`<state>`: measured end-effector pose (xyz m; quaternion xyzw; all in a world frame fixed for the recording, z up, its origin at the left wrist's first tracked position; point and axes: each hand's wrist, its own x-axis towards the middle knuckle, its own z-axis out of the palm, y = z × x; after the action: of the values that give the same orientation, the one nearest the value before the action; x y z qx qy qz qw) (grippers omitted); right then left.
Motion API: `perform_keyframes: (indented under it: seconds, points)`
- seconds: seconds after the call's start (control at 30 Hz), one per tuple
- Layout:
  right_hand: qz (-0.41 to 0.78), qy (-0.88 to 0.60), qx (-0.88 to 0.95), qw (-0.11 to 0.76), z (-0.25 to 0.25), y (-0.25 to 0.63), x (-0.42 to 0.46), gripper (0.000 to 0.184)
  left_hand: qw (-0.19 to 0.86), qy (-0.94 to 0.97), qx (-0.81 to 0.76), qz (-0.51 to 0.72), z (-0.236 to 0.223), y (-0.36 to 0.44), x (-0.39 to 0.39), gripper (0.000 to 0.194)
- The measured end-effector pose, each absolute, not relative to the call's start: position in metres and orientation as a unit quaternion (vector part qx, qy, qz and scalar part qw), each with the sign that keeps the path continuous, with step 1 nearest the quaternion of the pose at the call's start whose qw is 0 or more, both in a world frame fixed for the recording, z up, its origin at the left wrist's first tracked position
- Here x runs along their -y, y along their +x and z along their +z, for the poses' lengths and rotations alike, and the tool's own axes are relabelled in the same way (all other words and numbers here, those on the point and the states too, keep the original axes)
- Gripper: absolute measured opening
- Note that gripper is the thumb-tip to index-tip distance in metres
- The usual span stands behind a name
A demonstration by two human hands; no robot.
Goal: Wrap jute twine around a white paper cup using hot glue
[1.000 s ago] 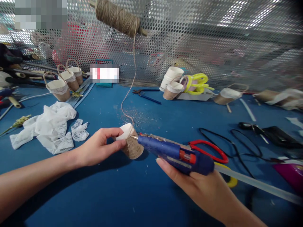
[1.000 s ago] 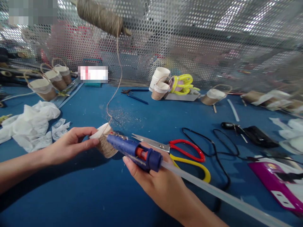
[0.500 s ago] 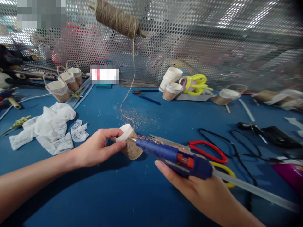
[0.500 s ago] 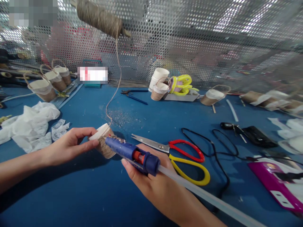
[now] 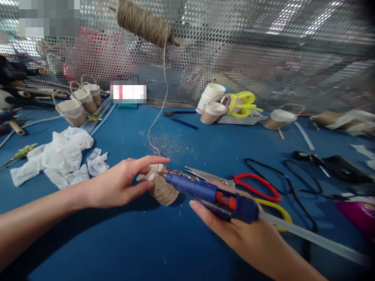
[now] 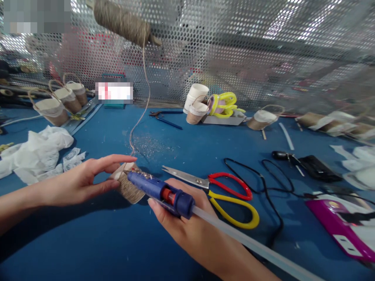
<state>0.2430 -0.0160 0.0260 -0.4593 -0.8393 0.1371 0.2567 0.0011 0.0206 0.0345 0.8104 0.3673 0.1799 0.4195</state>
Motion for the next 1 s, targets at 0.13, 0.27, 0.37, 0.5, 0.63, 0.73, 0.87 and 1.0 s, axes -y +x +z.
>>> perform_keyframes:
  seconds: [0.13,0.27,0.37,0.5,0.63,0.73,0.87,1.0]
  points:
    - [0.134,-0.454,0.844,0.253,0.024,0.244,0.017,0.013,0.45,0.787,-0.389,0.164,0.036,0.002,-0.019,0.035]
    - [0.11,-0.489,0.824,0.264,0.021,0.246,0.017,0.024,0.472,0.769,-0.393,0.177,0.033,0.002,-0.019,0.032]
    - [0.089,-0.516,0.809,0.266,0.02,0.248,0.017,0.034,0.467,0.769,-0.396,0.181,0.031,0.002,-0.019,0.031]
    - [0.129,-0.492,0.828,0.236,0.025,0.247,0.018,0.02,0.44,0.782,-0.397,0.191,0.03,0.002,-0.019,0.032]
    - [0.163,-0.483,0.83,0.228,0.033,0.242,0.018,0.016,0.416,0.799,-0.391,0.19,0.031,0.003,-0.019,0.032]
    - [0.163,-0.486,0.827,0.229,0.036,0.241,0.016,0.017,0.391,0.814,-0.389,0.183,0.031,0.003,-0.019,0.032]
    - [0.168,-0.49,0.825,0.226,0.036,0.242,0.016,0.017,0.37,0.823,-0.395,0.171,0.031,0.002,-0.02,0.032]
    - [0.168,-0.481,0.829,0.23,0.037,0.24,0.018,0.017,0.369,0.825,-0.395,0.166,0.031,0.001,-0.021,0.032]
